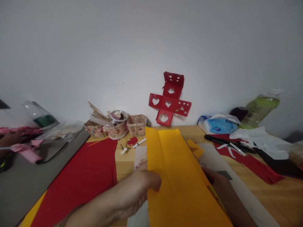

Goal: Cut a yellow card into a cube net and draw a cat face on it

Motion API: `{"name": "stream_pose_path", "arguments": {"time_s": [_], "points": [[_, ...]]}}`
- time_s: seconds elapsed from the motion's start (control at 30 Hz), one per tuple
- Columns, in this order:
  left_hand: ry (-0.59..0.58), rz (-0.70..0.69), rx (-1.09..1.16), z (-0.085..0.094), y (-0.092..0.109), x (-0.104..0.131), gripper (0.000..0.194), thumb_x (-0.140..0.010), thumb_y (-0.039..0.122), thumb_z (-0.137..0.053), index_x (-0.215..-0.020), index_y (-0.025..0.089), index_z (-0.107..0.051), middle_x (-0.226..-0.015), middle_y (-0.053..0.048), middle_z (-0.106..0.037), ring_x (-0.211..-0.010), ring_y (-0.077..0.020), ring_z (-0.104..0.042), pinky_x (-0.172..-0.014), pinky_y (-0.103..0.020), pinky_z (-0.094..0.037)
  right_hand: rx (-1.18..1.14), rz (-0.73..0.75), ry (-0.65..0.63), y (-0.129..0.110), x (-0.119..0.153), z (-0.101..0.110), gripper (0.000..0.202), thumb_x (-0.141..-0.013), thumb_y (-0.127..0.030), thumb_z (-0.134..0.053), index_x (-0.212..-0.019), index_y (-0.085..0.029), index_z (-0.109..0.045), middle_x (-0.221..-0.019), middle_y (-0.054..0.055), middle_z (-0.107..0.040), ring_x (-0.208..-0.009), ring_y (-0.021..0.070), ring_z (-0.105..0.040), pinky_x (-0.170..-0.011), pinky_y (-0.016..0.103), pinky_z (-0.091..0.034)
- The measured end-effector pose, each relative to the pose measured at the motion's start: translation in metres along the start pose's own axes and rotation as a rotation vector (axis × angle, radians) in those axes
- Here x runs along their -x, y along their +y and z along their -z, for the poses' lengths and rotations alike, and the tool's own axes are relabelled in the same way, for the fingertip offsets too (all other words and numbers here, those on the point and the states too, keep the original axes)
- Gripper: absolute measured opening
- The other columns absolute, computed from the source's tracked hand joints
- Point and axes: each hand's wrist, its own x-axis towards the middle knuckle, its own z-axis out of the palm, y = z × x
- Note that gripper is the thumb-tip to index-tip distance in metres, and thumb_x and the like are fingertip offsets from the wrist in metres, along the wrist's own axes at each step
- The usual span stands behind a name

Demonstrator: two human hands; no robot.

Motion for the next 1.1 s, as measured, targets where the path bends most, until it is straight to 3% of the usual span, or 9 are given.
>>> {"name": "stream_pose_path", "arguments": {"time_s": [0.23,0.4,0.57,0.97,1.1], "points": [[0.039,-0.023,-0.045,-0.0006,-0.0036,0.0023,0.044,-0.045,0.01,-0.045,-0.084,0.009,-0.066,-0.087,-0.01,-0.067,-0.096,-0.0273,-0.06,-0.071,-0.029,-0.048,-0.031,0.02,-0.029,0.0027,-0.0004,-0.0001,0.037,-0.063,-0.043,-0.051,-0.089,-0.02,-0.064,-0.1,0.008,-0.071,-0.093,0.0334,-0.062,-0.078,0.039,-0.047],[0.017,-0.015,-0.027,0.0011,-0.0058,0.0009,0.044,-0.046,0.01,-0.046,-0.086,0.011,-0.065,-0.084,-0.009,-0.066,-0.095,-0.026,-0.061,-0.077,-0.031,-0.046,-0.023,0.004,-0.046,0.0012,0.0004,0.0017,0.04,-0.061,-0.041,-0.052,-0.093,-0.018,-0.064,-0.104,0.009,-0.07,-0.093,0.0329,-0.062,-0.078,0.039,-0.046],[0.004,-0.02,-0.039,0.0,-0.0043,0.0021,0.045,-0.046,0.011,-0.045,-0.085,0.011,-0.066,-0.082,-0.009,-0.067,-0.094,-0.0264,-0.061,-0.071,-0.03,-0.047,0.0,-0.022,-0.016,-0.001,-0.0015,0.001,0.036,-0.058,-0.04,-0.051,-0.085,-0.02,-0.065,-0.096,0.007,-0.072,-0.091,0.0338,-0.063,-0.076,0.039,-0.046],[0.049,0.013,-0.06,-0.0042,-0.0015,0.0017,0.05,-0.043,0.011,-0.044,-0.088,0.011,-0.067,-0.084,-0.009,-0.067,-0.091,-0.0257,-0.061,-0.068,-0.029,-0.047,0.011,0.0,-0.008,0.0057,-0.0041,0.0007,0.037,-0.063,-0.04,-0.05,-0.091,-0.019,-0.065,-0.096,0.007,-0.071,-0.091,0.0323,-0.063,-0.078,0.039,-0.045],[0.049,0.009,-0.077,-0.0049,-0.0011,0.001,0.049,-0.043,0.012,-0.044,-0.086,0.01,-0.067,-0.084,-0.01,-0.067,-0.09,-0.0258,-0.061,-0.063,-0.027,-0.046,0.038,0.002,-0.005,0.0089,-0.0056,0.0009,0.032,-0.062,-0.038,-0.052,-0.086,-0.021,-0.066,-0.09,0.005,-0.072,-0.085,0.0322,-0.064,-0.07,0.037,-0.046]]}}
